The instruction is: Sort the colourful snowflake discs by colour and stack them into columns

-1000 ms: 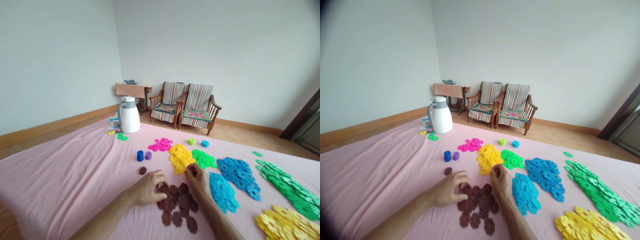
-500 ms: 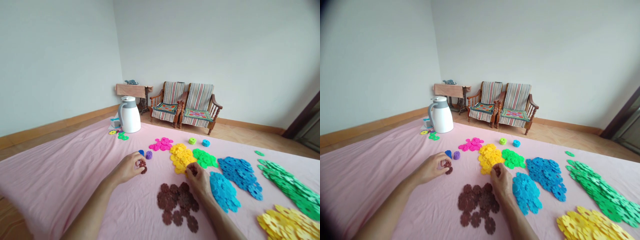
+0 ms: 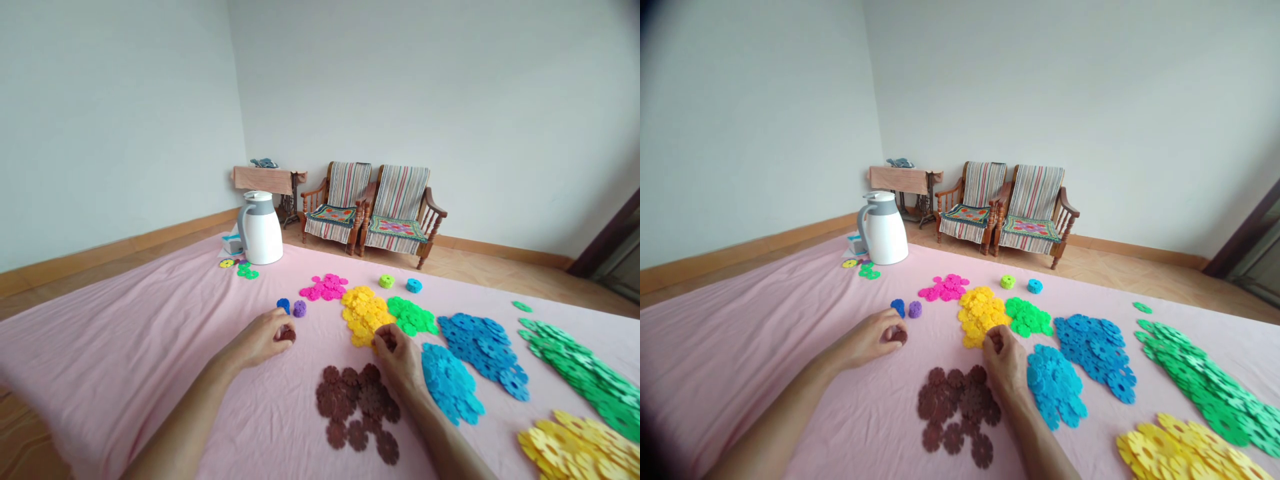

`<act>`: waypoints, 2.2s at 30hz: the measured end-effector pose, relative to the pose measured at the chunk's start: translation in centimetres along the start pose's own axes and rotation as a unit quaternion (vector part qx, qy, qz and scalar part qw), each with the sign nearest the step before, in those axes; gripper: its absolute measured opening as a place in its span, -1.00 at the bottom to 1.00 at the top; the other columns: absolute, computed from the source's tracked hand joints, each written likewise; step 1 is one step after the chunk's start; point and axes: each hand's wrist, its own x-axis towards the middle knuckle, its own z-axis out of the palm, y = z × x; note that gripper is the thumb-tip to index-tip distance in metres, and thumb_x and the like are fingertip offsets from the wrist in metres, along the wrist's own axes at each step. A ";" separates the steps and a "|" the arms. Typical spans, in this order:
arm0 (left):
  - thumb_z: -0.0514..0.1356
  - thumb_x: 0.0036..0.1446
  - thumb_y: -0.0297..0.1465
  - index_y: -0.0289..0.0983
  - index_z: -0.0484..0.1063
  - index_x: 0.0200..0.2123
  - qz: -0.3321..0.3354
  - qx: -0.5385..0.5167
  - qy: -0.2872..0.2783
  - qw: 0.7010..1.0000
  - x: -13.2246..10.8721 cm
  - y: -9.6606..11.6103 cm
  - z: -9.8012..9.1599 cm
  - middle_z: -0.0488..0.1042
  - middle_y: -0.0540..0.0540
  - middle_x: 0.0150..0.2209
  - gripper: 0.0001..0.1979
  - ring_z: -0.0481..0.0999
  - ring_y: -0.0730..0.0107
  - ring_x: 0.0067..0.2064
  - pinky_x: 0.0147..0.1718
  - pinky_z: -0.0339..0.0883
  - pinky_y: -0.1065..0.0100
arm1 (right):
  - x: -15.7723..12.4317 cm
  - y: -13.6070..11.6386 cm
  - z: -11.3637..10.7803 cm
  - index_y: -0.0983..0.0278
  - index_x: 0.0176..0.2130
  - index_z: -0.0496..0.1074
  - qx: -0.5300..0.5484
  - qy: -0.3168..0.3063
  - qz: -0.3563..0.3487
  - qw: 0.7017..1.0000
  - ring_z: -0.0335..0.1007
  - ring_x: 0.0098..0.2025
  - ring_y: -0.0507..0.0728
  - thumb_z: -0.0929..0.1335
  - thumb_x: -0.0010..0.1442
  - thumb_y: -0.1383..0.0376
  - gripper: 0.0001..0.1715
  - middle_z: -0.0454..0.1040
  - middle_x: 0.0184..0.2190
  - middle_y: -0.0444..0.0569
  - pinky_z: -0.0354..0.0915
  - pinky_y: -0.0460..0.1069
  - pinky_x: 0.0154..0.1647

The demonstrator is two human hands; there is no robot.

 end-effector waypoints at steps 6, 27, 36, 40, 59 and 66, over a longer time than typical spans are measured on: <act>0.18 0.03 -0.43 -0.27 0.43 -0.25 0.051 -0.068 0.034 0.996 0.1 2.0 0.5 0.33 -0.05 -0.28 -0.83 0.33 0.48 -0.40 -0.36 0.24 0.44 | 0.0 0.3 0.1 0.26 -0.47 0.38 0.003 0.005 -0.005 1.000 0.32 -0.57 0.07 0.24 -0.02 0.22 -0.81 0.43 -0.63 -0.12 0.13 -0.08 -0.56; 0.19 -0.08 -0.49 -0.25 0.42 -0.29 0.083 -0.057 -0.020 0.995 0.4 4.5 1.7 0.35 -0.02 -0.33 -0.80 0.34 0.44 -0.37 -0.35 0.23 0.44 | 0.0 -0.1 -0.2 0.26 -0.46 0.37 -0.018 -0.008 -0.001 1.000 0.32 -0.56 0.07 0.24 -0.02 0.22 -0.82 0.43 -0.61 -0.11 0.14 -0.08 -0.54; 0.16 -0.07 -0.48 -0.24 0.42 -0.36 -0.027 0.033 0.058 0.997 -0.2 0.3 -1.0 0.36 -0.01 -0.34 -0.87 0.37 0.40 -0.37 -0.37 0.20 0.42 | 0.1 0.2 -0.1 0.25 -0.47 0.38 -0.030 -0.005 -0.009 0.999 0.31 -0.56 0.07 0.24 -0.03 0.23 -0.82 0.43 -0.62 -0.13 0.13 -0.08 -0.54; 0.14 -0.06 -0.50 -0.24 0.42 -0.41 -0.016 0.057 0.032 0.998 -0.1 0.7 0.0 0.33 0.00 -0.38 -0.89 0.36 0.40 -0.38 -0.39 0.18 0.44 | 0.1 0.1 -0.1 0.25 -0.47 0.37 -0.036 -0.006 -0.013 0.999 0.32 -0.56 0.06 0.23 -0.04 0.26 -0.84 0.44 -0.61 -0.13 0.12 -0.08 -0.54; 0.10 -0.17 -0.55 -0.28 0.36 -0.49 0.022 0.053 0.009 0.998 0.7 0.8 2.0 0.31 0.00 -0.43 -0.89 0.34 0.43 -0.42 -0.46 0.14 0.46 | 0.1 -0.4 -0.3 0.25 -0.49 0.34 -0.031 -0.011 -0.031 0.999 0.31 -0.54 0.05 0.21 -0.03 0.28 -0.85 0.41 -0.60 -0.14 0.12 -0.09 -0.52; 0.10 -0.19 -0.55 -0.29 0.34 -0.49 0.094 0.038 -0.023 0.995 2.1 3.6 3.3 0.34 -0.03 -0.43 -0.89 0.34 0.42 -0.41 -0.46 0.16 0.46 | 0.2 -0.1 -0.1 0.25 -0.48 0.35 -0.027 0.000 -0.035 0.999 0.32 -0.55 0.06 0.22 -0.03 0.28 -0.85 0.43 -0.60 -0.14 0.13 -0.09 -0.52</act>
